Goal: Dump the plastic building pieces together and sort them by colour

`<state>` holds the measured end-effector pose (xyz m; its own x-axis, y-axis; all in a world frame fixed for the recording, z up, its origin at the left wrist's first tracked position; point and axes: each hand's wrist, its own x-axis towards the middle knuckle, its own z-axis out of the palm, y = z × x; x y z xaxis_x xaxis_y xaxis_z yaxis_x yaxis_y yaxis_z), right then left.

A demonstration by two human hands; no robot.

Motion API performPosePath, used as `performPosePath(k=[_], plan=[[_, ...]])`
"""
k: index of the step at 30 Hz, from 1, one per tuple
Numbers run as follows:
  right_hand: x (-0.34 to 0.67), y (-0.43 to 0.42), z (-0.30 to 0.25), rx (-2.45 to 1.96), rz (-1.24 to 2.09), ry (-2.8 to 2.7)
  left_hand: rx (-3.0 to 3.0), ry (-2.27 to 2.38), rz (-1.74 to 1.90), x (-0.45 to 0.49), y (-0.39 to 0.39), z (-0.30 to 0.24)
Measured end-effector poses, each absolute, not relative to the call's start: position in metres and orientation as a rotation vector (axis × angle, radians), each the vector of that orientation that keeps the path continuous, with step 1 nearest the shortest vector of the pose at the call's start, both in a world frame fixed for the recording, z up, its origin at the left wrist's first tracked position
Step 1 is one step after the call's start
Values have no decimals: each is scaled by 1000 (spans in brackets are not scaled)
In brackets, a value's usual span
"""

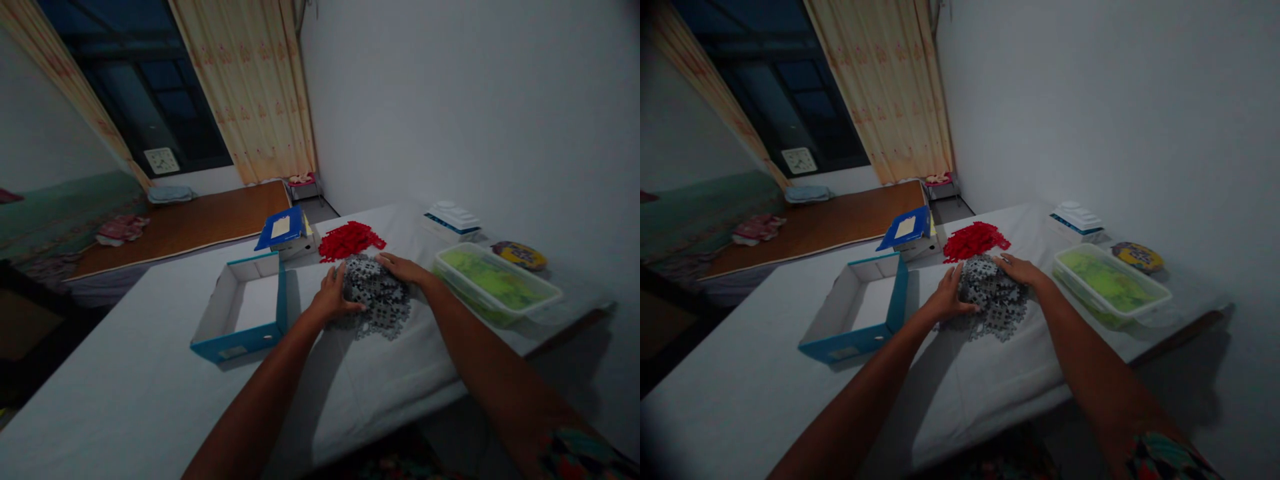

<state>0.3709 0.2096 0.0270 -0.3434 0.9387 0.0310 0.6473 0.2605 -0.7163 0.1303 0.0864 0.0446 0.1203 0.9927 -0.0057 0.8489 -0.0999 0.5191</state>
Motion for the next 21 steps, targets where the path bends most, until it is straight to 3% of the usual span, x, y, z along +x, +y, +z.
performPosePath(k=[8,21], plan=[[354,195,30,-1336,979,-2085,2129,1838,405,143,94,44],[328,172,13,-987,929,-1819,2064,1830,692,148,95,39]])
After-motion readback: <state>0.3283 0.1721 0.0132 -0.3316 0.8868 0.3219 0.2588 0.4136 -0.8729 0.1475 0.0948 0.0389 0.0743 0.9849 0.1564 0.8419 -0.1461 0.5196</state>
